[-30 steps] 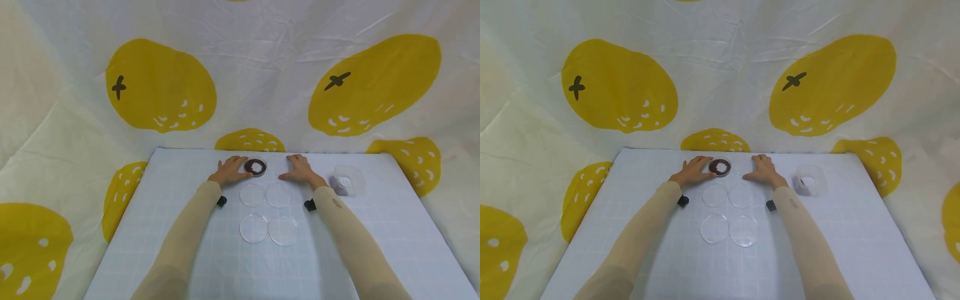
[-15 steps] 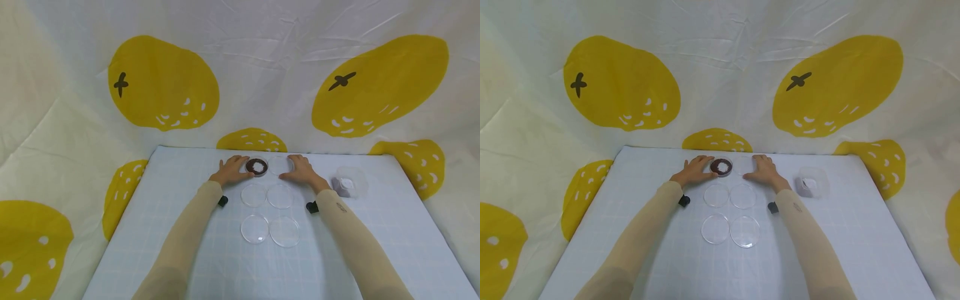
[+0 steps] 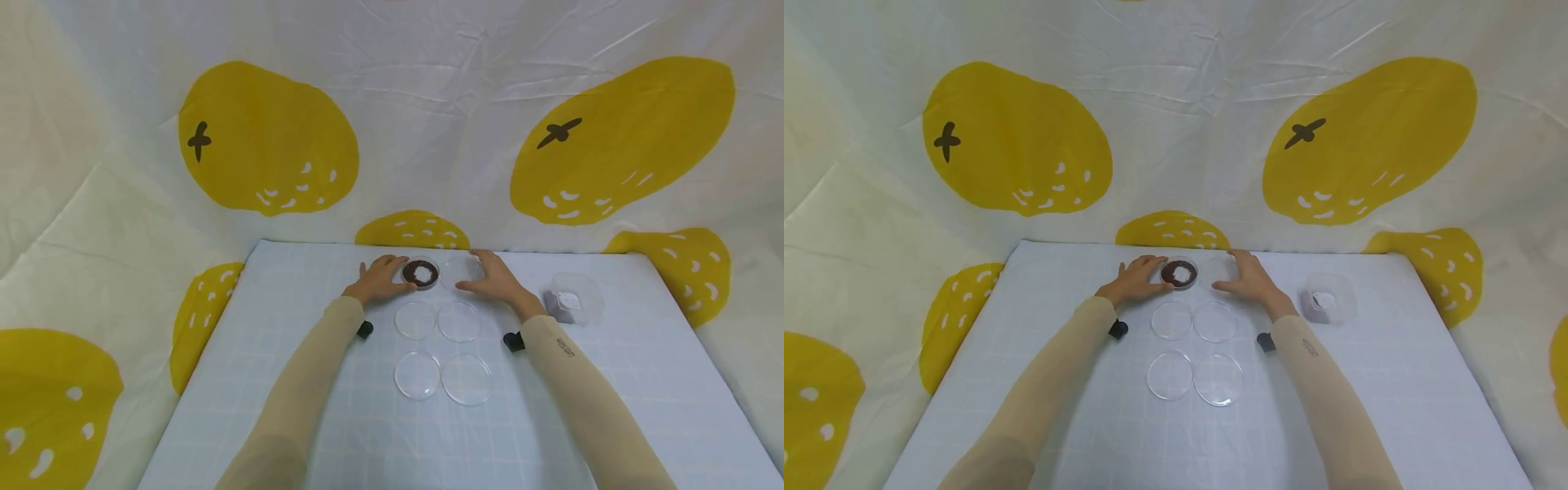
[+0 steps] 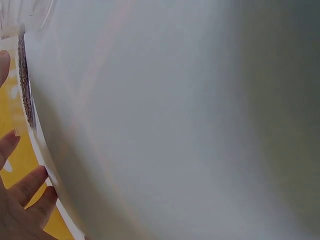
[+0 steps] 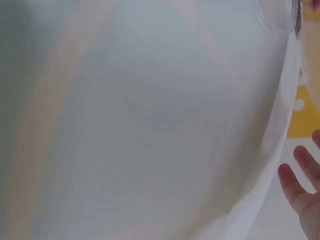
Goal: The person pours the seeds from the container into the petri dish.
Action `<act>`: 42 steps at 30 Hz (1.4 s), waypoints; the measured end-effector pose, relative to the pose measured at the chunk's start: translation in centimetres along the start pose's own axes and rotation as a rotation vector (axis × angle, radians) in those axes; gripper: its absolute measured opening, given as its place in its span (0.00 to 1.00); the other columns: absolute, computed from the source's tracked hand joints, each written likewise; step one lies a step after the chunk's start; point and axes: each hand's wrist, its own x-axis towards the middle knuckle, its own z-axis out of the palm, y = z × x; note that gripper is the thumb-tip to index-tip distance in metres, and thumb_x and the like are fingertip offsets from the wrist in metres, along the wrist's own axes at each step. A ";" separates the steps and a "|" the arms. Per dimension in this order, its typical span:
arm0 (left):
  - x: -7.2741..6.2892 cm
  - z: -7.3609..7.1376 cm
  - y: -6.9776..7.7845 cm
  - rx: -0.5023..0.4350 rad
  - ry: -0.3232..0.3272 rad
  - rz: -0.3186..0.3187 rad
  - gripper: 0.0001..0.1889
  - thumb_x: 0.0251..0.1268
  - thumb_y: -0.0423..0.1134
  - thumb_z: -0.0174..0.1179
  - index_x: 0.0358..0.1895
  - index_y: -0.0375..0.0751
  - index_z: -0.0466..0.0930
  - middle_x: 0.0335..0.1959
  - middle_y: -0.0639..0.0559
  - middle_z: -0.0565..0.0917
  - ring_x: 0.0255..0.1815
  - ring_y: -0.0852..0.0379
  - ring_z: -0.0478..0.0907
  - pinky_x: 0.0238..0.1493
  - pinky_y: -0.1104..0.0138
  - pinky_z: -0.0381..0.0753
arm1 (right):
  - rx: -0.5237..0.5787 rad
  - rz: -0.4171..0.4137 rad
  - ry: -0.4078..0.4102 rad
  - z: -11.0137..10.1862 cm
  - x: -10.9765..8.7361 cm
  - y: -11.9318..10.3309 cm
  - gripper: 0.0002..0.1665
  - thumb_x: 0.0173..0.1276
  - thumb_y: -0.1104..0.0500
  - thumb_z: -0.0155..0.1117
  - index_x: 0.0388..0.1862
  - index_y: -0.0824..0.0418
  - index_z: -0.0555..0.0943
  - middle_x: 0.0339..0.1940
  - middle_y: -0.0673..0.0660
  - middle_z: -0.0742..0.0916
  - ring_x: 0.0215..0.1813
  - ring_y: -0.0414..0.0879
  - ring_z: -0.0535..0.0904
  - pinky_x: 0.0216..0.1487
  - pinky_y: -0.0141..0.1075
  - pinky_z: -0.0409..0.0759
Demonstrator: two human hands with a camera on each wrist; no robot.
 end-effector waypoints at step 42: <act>-0.3 -0.3 0.4 0.030 -0.011 -0.018 0.45 0.62 0.75 0.53 0.79 0.62 0.55 0.78 0.48 0.58 0.78 0.48 0.51 0.69 0.31 0.36 | 0.250 -0.152 -0.049 2.5 2.8 -5.3 0.55 0.60 0.52 0.77 0.77 0.65 0.56 0.74 0.64 0.67 0.68 0.64 0.70 0.62 0.56 0.75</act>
